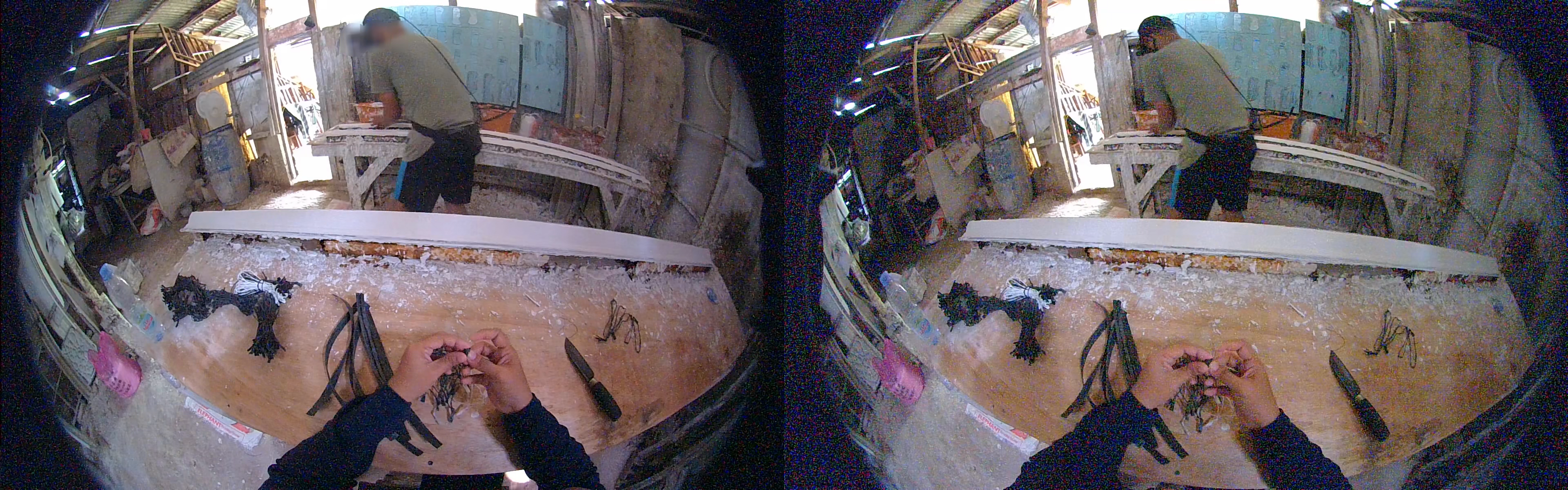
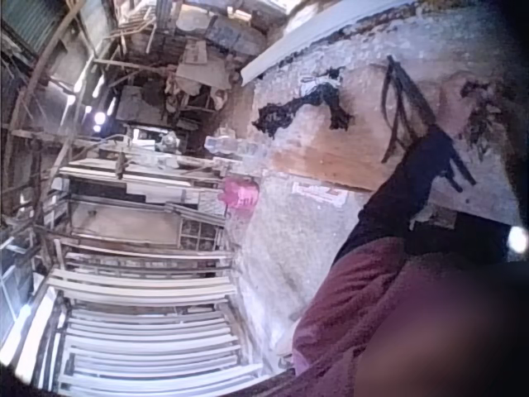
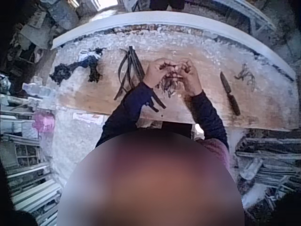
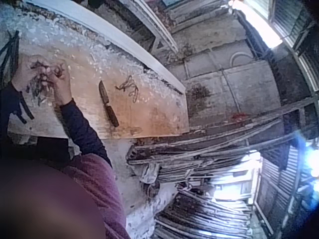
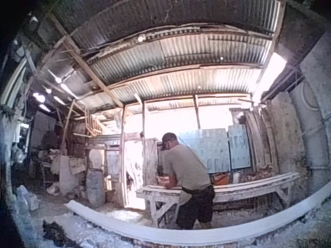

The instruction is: The person ties black rubber bands into loops by hand on a wooden workbench. They repeatedly pick up bands, form loops, and place them into a growing pile.

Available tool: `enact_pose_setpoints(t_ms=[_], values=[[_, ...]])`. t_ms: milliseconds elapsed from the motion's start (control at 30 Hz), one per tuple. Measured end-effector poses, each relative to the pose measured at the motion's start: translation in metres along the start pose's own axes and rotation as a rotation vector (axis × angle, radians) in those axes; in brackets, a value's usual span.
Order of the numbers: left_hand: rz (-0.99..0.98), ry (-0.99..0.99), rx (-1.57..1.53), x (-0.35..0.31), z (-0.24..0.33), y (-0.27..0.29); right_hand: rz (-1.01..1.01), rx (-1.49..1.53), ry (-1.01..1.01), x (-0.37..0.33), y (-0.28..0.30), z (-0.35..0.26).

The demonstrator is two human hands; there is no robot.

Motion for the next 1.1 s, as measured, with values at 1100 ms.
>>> enact_pose_setpoints(t_ms=[1100], values=[[-0.181,0.141,-0.152,0.004,0.006,-0.004,-0.172,0.024,0.059,0.003,-0.002,-0.013]])
Point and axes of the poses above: each hand's wrist, its own x-axis towards the middle knuckle, its own y-axis out of the back of the hand, z = x × y, the point moved 8 cm from there along x, towards the middle knuckle, and after that the axes turned 11 degrees about -x, right-handed, at the moved point
